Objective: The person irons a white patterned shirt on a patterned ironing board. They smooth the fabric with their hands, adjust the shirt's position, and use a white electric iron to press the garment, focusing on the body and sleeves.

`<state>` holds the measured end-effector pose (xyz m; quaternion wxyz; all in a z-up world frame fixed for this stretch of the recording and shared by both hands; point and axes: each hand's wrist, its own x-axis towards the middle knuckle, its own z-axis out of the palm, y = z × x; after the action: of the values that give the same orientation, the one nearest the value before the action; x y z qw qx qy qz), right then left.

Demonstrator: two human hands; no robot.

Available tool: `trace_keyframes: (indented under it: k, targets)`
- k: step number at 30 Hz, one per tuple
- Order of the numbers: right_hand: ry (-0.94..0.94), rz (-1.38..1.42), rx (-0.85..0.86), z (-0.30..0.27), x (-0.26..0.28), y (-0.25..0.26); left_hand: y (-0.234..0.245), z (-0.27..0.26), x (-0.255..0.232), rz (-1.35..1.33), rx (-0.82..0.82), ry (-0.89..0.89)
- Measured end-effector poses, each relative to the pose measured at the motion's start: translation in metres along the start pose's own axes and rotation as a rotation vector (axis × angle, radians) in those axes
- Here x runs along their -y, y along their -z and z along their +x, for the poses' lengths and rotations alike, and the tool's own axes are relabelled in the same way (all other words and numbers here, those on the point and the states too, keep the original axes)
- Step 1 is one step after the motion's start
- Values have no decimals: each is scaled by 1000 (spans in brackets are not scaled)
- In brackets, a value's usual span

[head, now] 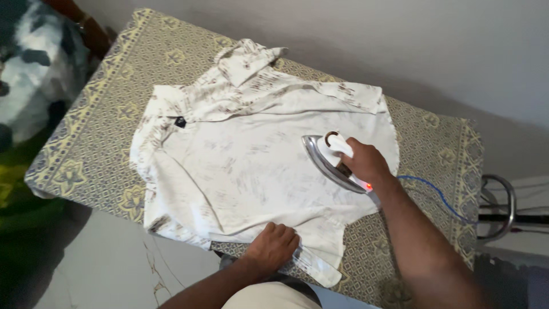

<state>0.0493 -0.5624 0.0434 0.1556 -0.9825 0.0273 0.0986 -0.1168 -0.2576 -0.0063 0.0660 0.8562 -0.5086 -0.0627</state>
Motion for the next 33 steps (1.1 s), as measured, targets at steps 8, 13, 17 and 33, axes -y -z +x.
trace_keyframes:
  k: [8,13,17,33]
  targets:
    - [9,20,15,0,2,2,-33,49,-35,48,-161,-119]
    - [-31,4,54,-2,6,1,-38,62,-39,-69,-42,-103]
    - [-29,17,46,-6,9,-1,-34,64,-40,-210,1,-219]
    - [61,88,79,-51,31,-17,-58,76,-86,-629,29,-459]
